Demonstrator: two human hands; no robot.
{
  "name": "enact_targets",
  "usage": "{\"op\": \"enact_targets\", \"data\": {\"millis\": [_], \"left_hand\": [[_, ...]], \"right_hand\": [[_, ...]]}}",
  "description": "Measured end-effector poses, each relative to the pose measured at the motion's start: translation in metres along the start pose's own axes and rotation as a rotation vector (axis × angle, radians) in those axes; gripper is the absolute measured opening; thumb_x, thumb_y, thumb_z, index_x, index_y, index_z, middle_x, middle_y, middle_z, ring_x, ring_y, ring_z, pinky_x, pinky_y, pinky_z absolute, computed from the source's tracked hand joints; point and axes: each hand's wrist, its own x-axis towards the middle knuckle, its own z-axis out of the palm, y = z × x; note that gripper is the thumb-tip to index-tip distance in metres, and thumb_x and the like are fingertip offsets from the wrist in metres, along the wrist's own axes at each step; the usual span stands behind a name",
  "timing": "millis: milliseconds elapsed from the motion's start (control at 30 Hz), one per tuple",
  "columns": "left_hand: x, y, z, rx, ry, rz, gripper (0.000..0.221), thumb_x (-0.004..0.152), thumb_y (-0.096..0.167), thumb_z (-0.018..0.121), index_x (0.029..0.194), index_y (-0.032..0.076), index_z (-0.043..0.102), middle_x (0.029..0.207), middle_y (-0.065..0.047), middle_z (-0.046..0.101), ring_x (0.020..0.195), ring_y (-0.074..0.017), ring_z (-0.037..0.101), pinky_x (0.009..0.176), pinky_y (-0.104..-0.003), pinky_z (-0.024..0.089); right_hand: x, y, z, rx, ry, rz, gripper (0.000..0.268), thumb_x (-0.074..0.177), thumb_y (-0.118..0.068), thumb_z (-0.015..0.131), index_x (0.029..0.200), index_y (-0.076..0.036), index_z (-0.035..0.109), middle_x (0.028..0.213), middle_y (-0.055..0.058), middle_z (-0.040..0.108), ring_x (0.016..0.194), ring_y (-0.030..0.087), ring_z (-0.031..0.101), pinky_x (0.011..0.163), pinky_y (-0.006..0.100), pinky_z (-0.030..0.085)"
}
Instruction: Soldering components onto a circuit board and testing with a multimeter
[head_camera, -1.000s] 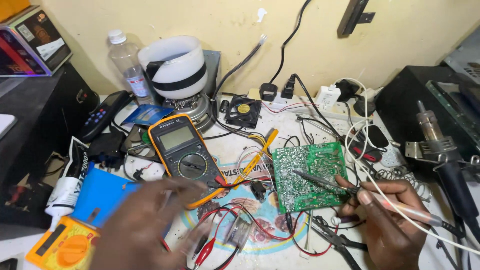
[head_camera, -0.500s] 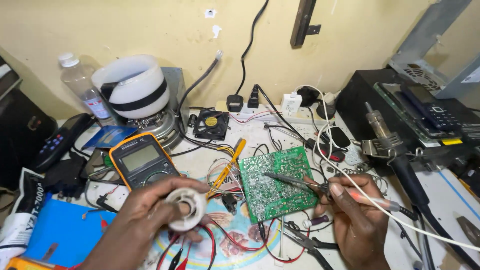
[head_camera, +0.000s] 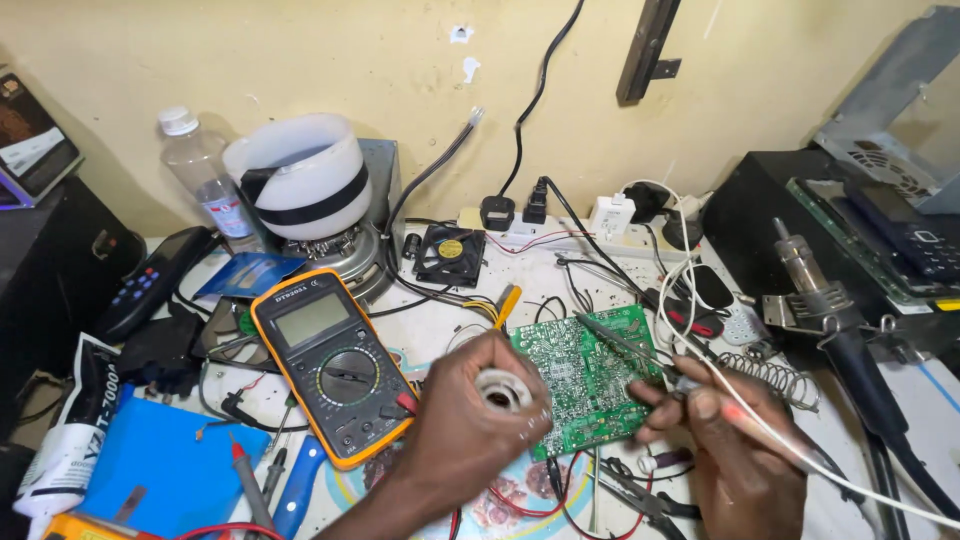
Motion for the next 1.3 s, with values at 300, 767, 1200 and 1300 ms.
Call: {"op": "enact_targets", "data": {"millis": [300, 767, 1200, 1300], "left_hand": [[-0.019, -0.005, 0.016, 0.345, -0.030, 0.461, 0.013, 0.071, 0.009, 0.073, 0.076, 0.016, 0.065, 0.074, 0.001, 0.073, 0.066, -0.0167, 0.067, 0.061, -0.031, 0.050], [0.003, -0.017, -0.004, 0.243, 0.038, 0.028, 0.016, 0.080, 0.022, 0.086, 0.070, 0.016, 0.076, 0.075, 0.002, 0.068, 0.074, -0.0115, 0.064, 0.073, -0.028, 0.048], [0.016, -0.033, -0.007, 0.296, 0.134, 0.234, 0.015, 0.076, 0.010, 0.084, 0.073, 0.012, 0.070, 0.097, -0.004, 0.067, 0.094, -0.0166, 0.069, 0.083, -0.031, 0.053], [0.016, -0.035, -0.006, 0.316, 0.145, 0.307, 0.017, 0.075, 0.010, 0.082, 0.071, 0.013, 0.065, 0.092, -0.004, 0.067, 0.088, -0.0166, 0.068, 0.080, -0.029, 0.051]], "right_hand": [[-0.030, -0.023, 0.040, -0.355, 0.020, 0.103, 0.042, 0.066, 0.001, 0.081, 0.108, 0.000, 0.085, 0.081, 0.014, 0.083, 0.072, 0.017, 0.076, 0.067, 0.024, 0.056], [-0.013, -0.018, 0.016, -0.256, -0.081, 0.053, 0.043, 0.087, -0.011, 0.067, 0.125, 0.008, 0.070, 0.074, 0.021, 0.077, 0.064, 0.026, 0.075, 0.064, 0.031, 0.061], [-0.005, -0.003, -0.007, -0.040, 0.069, -0.089, 0.019, 0.094, -0.008, 0.061, 0.104, 0.008, 0.056, 0.091, 0.020, 0.060, 0.061, 0.028, 0.066, 0.057, 0.039, 0.065], [-0.005, -0.003, -0.004, 0.069, 0.070, -0.099, 0.018, 0.089, -0.010, 0.066, 0.095, 0.002, 0.054, 0.065, 0.018, 0.054, 0.049, 0.026, 0.057, 0.052, 0.038, 0.058]]}}
